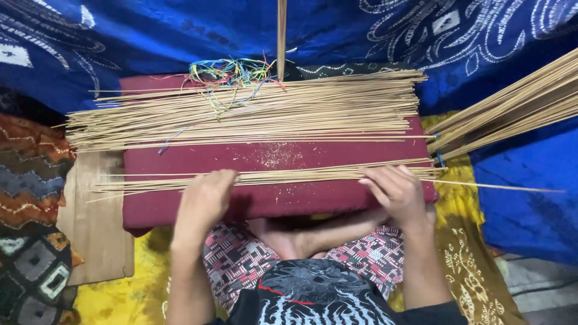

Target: Weaving thin bamboo sticks together to create a decorative or functional panel.

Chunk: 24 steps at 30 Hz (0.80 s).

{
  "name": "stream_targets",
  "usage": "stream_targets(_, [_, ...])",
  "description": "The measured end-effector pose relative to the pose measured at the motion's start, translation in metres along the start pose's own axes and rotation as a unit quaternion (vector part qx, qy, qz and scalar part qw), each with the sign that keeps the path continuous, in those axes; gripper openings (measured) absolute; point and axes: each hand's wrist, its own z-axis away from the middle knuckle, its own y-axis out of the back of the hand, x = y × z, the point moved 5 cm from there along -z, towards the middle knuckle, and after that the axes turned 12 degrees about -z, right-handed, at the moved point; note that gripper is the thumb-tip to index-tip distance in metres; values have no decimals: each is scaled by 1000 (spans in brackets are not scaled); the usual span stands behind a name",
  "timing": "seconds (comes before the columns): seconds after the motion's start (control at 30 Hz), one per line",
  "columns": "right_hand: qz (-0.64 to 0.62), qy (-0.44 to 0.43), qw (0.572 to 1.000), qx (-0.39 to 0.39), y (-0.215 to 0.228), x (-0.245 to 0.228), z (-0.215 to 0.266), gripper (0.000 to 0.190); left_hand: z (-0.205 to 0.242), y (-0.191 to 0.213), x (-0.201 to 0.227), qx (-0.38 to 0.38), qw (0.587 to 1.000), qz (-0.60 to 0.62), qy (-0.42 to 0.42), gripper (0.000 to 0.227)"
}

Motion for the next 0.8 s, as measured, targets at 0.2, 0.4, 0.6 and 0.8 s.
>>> stream_targets(0.2, [39, -79, 996, 20, 37, 36, 41, 11, 9, 6, -9, 29, 993, -113, 32, 11])
stream_targets(0.4, [-7, -39, 998, -44, -35, -1, 14, 11, -28, -41, 90, 74, 994, 26, -80, 13])
stream_targets(0.6, [16, -76, 997, -25, 20, 30, 27, 14, -5, -20, 0, 53, 998, -33, 18, 12])
stream_targets(0.8, [49, -93, 994, 10, -14, 73, 28, 10, -6, -52, -16, 49, 994, 35, 91, 12])
